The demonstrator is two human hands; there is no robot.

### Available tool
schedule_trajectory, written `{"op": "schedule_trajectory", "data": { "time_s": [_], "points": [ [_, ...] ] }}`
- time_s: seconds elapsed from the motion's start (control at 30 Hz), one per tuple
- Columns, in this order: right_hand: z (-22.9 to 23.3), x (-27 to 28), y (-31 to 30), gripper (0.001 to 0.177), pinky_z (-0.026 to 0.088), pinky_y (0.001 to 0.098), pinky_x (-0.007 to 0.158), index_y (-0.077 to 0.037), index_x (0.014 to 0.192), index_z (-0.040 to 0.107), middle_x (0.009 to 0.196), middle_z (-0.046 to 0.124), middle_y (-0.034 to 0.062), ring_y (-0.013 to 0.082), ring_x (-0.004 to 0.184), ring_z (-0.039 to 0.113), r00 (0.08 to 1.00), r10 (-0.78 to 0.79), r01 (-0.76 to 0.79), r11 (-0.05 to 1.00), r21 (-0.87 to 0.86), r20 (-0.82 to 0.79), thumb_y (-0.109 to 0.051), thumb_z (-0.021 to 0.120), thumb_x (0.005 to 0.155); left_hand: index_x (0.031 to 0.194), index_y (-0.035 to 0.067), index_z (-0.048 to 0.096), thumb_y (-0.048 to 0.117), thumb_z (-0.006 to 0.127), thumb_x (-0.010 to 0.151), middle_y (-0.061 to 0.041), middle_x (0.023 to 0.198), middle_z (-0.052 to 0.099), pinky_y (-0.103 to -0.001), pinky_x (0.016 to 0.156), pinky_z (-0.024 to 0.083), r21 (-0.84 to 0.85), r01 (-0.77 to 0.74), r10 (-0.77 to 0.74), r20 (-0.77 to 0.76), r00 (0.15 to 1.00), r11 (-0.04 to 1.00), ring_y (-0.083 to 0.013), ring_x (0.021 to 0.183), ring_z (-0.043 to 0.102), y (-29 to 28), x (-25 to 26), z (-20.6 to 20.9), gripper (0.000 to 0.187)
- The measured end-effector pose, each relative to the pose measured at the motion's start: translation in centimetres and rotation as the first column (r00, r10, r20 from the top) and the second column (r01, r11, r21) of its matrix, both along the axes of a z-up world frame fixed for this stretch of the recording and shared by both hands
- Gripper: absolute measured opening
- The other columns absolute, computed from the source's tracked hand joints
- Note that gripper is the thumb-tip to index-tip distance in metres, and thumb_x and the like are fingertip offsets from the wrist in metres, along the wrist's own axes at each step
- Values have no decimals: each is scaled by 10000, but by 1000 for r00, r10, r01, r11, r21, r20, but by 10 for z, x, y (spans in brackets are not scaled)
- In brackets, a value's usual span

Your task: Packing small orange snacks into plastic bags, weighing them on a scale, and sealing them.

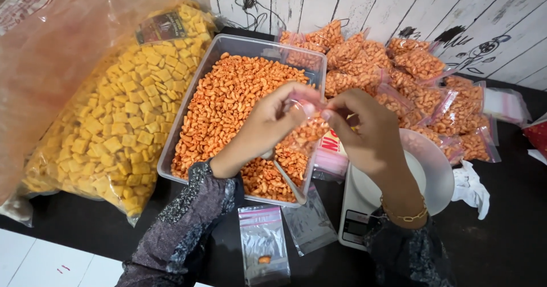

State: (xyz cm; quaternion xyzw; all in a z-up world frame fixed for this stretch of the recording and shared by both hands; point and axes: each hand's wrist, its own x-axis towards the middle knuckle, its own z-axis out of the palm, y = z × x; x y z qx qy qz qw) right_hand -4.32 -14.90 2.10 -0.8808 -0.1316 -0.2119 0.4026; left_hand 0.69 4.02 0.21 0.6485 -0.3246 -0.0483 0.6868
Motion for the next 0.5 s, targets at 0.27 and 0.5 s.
{"op": "schedule_trajectory", "data": {
  "time_s": [0.27, 0.5],
  "points": [
    [13, -10, -2, 41, 565, 290, 646, -89, 932, 698, 765, 635, 76, 172, 735, 649, 992, 25, -15, 997, 71, -127, -128, 707, 922, 1111, 86, 701, 143, 741, 898, -84, 977, 723, -329, 850, 507, -93, -23, 23, -2, 1000, 995, -162, 925, 644, 3, -8, 7, 224],
    [15, -10, -6, 10, 492, 255, 585, -85, 889, 692, 720, 577, 56, 126, 659, 548, 988, 14, 3, 994, 108, -155, -76, 695, 886, 1180, 101, 673, 380, 663, 938, -90, 939, 712, -247, 698, 504, -169, 88, -122, -199, 973, 982, -134, 704, 607, 2, -7, 18, 370]
  ]
}}
